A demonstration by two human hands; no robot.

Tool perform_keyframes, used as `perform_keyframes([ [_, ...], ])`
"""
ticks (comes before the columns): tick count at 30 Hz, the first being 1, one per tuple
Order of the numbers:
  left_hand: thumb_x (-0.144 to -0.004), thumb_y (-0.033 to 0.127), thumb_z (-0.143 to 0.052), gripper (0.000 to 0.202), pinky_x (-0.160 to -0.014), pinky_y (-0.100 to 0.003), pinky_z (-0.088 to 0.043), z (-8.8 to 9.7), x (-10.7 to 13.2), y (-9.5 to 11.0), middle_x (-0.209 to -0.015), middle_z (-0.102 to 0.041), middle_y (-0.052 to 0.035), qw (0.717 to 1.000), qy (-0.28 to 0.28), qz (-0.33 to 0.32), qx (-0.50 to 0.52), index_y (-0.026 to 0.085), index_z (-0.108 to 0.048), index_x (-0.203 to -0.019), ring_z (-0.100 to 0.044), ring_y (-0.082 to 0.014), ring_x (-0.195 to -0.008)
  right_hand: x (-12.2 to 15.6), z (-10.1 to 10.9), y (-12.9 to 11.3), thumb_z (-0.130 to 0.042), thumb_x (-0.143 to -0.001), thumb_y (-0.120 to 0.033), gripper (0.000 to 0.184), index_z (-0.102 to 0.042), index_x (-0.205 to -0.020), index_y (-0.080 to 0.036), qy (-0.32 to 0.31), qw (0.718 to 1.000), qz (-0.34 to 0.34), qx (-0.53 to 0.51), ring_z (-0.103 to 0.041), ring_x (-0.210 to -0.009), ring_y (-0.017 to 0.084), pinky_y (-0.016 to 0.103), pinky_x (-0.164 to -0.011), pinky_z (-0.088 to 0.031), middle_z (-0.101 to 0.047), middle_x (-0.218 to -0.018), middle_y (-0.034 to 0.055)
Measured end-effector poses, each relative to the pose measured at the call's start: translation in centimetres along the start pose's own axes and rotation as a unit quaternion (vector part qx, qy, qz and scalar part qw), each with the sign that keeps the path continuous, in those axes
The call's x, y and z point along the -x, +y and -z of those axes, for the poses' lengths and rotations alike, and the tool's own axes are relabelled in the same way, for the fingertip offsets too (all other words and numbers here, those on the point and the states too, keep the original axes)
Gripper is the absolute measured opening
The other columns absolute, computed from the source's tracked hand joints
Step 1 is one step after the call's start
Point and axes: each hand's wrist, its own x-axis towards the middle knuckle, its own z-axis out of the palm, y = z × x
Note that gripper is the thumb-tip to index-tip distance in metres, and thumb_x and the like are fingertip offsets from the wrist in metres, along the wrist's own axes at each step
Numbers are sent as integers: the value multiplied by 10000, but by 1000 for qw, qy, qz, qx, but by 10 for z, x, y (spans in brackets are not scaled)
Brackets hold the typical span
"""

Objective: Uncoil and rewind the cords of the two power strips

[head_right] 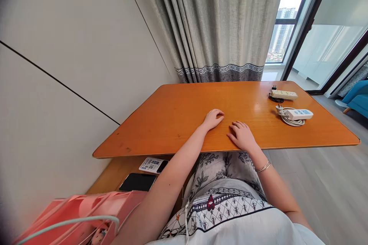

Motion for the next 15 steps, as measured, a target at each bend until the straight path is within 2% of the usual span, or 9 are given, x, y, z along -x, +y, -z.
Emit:
perform_keyframes([
  [7, -895, 236, -616, 209, -1099, -420, -454, 0, 0, 0, -1214, -708, -91, 1000, -4, 2, -3, 190, -725, -1067, -621, -257, -1194, -1, -2, 1, -575, -963, -403, 408, -680, -1269, -154, 12, 1000, 2, -22, -531, -1361, 353, 549, -1155, -406, -631, -1394, 171],
  [10, -897, 236, -612, 222, -1099, -417, -452, 0, 0, 0, -1219, -706, -96, 1000, -7, 2, -5, 180, -722, -1082, -620, -256, -1194, 1, -3, 6, -595, -945, -405, 398, -675, -1267, -185, 19, 995, 17, -97, -544, -1355, 327, 542, -1150, -416, -623, -1404, 167],
  [12, -898, 239, -610, 229, -1098, -417, -450, 1, 1, 0, -1229, -702, -96, 1000, -10, 2, -6, 179, -720, -1090, -618, -257, -1199, 4, 0, 15, -582, -943, -396, 404, -650, -1291, -203, 69, 985, 15, -156, -538, -1366, 293, 509, -1148, -427, -573, -1460, 161],
  [15, -898, 248, -612, 224, -1100, -415, -447, 1, 1, 0, -1238, -698, -89, 1000, -13, 2, -8, 190, -721, -1086, -612, -255, -1209, 10, 12, 44, -543, -925, -329, 371, -637, -1259, -195, 237, 957, -36, -161, -504, -1390, 281, 511, -1161, -395, -516, -1493, 175],
])
